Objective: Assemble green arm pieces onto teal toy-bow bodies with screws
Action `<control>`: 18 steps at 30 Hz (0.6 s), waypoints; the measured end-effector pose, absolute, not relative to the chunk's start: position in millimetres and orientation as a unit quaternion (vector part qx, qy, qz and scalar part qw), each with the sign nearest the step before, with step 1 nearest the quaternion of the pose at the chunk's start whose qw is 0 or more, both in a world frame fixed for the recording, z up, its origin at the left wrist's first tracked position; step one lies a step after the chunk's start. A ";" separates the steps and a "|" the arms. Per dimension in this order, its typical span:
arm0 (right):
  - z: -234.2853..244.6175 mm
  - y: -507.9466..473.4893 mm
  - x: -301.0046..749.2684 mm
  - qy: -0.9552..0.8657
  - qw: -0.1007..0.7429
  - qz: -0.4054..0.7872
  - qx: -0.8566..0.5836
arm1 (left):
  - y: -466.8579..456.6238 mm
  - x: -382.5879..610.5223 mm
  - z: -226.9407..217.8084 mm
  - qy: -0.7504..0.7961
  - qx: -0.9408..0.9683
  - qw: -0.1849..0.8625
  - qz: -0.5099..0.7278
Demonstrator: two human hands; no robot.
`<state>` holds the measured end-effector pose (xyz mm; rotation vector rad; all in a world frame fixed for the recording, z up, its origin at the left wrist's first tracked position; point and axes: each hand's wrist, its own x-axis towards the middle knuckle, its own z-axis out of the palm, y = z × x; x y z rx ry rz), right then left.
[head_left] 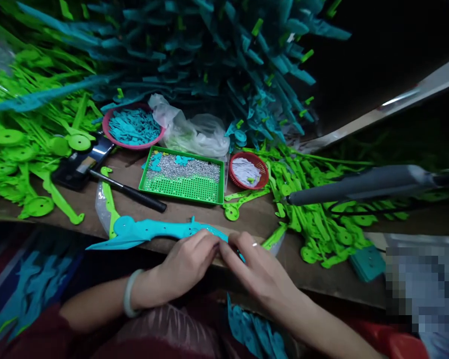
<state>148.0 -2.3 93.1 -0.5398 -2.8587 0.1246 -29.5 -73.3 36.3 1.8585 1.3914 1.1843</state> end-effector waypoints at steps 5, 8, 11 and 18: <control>95.6 -7.4 149.0 -0.901 0.234 0.272 -0.244 | -66.1 -25.8 40.2 0.451 0.705 0.277 0.472; 93.3 1.6 154.4 -0.877 0.246 0.332 -0.245 | -66.4 -23.3 38.3 0.464 0.705 0.252 0.474; 77.2 16.7 169.5 -0.866 0.226 0.354 -0.273 | -66.0 -26.0 30.2 0.533 0.735 0.214 0.359; 19.7 51.0 205.4 -0.878 0.156 0.363 -0.270 | -68.5 -35.3 -4.9 0.582 0.776 0.115 0.212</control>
